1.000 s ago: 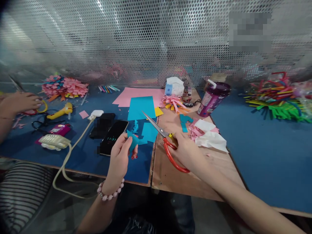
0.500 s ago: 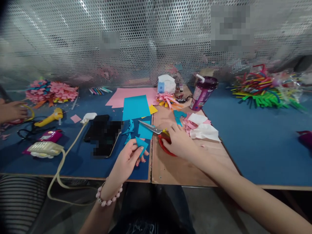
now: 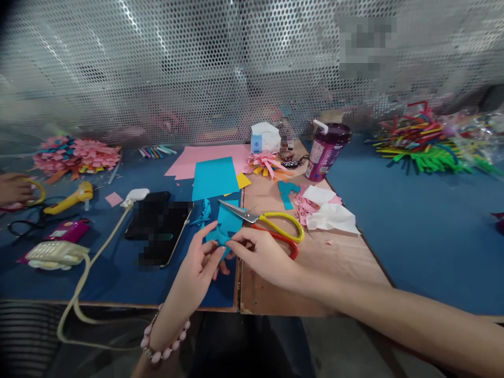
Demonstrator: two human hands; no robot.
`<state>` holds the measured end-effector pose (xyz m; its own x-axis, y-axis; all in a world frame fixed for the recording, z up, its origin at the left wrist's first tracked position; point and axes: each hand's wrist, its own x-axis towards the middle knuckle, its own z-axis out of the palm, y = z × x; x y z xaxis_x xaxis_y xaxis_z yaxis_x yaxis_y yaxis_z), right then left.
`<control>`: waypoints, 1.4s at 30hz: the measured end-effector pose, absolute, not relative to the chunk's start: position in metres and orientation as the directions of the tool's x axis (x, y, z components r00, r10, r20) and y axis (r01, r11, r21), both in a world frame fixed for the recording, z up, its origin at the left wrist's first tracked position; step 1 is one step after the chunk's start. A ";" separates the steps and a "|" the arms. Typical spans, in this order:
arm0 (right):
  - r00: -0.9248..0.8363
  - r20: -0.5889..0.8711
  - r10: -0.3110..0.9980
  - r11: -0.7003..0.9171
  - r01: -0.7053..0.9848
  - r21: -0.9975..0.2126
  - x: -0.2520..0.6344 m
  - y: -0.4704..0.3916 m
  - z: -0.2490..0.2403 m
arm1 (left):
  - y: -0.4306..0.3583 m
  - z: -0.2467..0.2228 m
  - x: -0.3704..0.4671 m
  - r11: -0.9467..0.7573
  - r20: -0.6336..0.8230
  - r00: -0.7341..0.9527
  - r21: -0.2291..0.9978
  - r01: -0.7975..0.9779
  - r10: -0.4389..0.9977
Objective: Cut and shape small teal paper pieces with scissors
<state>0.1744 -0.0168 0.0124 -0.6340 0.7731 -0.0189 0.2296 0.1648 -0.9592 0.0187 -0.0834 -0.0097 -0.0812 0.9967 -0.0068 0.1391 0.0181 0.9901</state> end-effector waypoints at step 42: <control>-0.534 0.347 0.771 0.463 0.095 -0.882 0.190 -0.008 -0.009 | -0.077 -0.001 0.025 -0.036 0.067 -0.090 0.950 0.310 0.994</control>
